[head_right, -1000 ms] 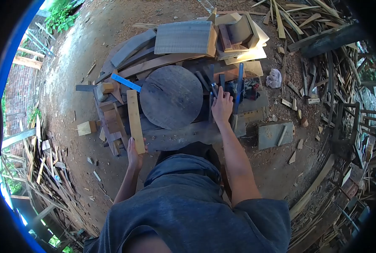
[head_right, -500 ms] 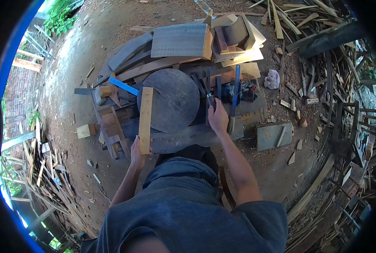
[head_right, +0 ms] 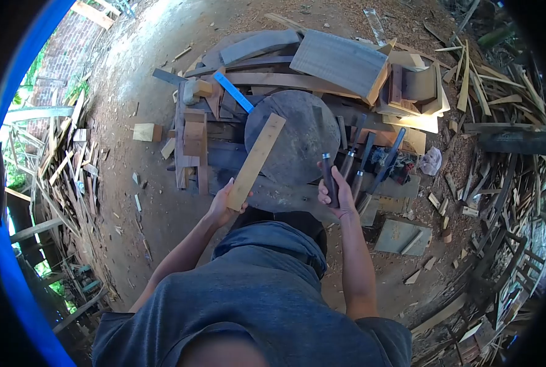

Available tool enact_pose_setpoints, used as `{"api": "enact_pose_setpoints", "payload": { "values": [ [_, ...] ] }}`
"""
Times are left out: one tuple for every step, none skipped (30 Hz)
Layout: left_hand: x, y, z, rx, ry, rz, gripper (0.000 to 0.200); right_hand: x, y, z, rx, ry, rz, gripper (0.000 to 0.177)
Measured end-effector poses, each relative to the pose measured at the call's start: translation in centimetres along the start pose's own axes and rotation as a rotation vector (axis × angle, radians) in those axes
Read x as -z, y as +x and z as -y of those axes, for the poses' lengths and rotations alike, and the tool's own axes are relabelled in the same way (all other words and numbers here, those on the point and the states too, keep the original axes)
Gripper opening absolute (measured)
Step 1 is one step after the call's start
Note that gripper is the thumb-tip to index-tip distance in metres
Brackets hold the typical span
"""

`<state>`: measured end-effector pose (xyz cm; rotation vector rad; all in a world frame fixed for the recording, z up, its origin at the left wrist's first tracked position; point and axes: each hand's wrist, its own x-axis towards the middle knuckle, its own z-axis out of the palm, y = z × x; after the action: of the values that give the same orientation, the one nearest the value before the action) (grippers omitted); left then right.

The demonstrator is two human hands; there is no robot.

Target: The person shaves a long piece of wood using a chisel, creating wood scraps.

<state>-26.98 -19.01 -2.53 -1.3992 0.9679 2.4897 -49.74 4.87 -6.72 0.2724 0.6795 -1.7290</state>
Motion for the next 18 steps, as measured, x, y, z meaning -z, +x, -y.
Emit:
{"api": "enact_pose_setpoints", "payload": {
  "values": [
    [0.0,-0.1,0.0,-0.009,0.019,-0.022,0.046,-0.4,0.1,-0.3,-0.015,-0.063,-0.045,0.051],
    [0.0,-0.2,0.1,-0.016,0.009,-0.030,0.046,-0.7,0.3,-0.6,-0.032,-0.125,-0.087,0.052],
    [-0.4,-0.3,0.3,-0.135,0.130,-0.098,0.042,-0.7,0.4,-0.7,-0.029,-0.127,-0.081,0.050],
    [-0.6,-0.5,0.5,-0.250,0.252,-0.167,0.038,-0.9,0.8,-1.0,-0.040,-0.134,-0.074,0.050],
    [-0.4,-0.4,0.5,-0.254,0.244,-0.174,0.038,-1.1,1.1,-1.4,0.046,-0.320,-0.191,0.048],
    [-0.2,-0.2,0.6,-0.359,0.369,-0.201,0.040,-1.3,1.2,-1.6,0.136,-0.504,-0.310,0.046],
    [0.0,0.1,0.8,-0.462,0.495,-0.226,0.044,-1.1,1.6,-1.7,0.134,-0.511,-0.310,0.046],
    [0.2,0.3,1.1,-0.462,0.488,-0.226,0.044,-0.6,2.3,-1.7,0.258,-0.756,-0.345,0.043],
    [0.3,0.5,1.3,-0.584,0.625,-0.287,0.048,-0.6,3.0,-1.4,0.385,-1.000,-0.374,0.039],
    [0.5,0.7,1.5,-0.708,0.762,-0.347,0.051,-0.7,3.6,-0.9,0.387,-1.007,-0.374,0.039],
    [0.6,0.9,1.6,-0.714,0.756,-0.345,0.051,-0.8,4.4,-0.2,0.603,-1.420,-0.495,0.039],
    [0.8,0.9,1.9,-0.705,0.779,-0.368,0.053,-1.0,5.3,0.6,0.824,-1.831,-0.612,0.038],
    [0.8,0.8,2.0,-0.697,0.800,-0.393,0.055,-1.7,6.4,1.7,0.710,-1.798,-0.646,0.038],
    [0.8,0.7,2.2,-0.704,0.790,-0.398,0.055,-1.9,7.6,2.8,0.718,-1.807,-0.637,0.038],
    [0.6,0.4,2.3,-0.702,0.777,-0.420,0.054,-2.0,8.8,4.2,0.793,-1.925,-0.638,0.040],
    [0.7,0.0,2.6,-0.699,0.763,-0.452,0.054,-2.1,10.1,5.3,0.872,-2.040,-0.625,0.041],
    [1.0,-0.4,2.9,-0.705,0.745,-0.485,0.054,-1.8,11.6,6.3,0.884,-2.047,-0.582,0.041],
    [1.4,-0.7,3.4,-0.693,0.733,-0.489,0.053,-1.1,13.2,7.2,0.940,-2.084,-0.517,0.044]
  ]
}}
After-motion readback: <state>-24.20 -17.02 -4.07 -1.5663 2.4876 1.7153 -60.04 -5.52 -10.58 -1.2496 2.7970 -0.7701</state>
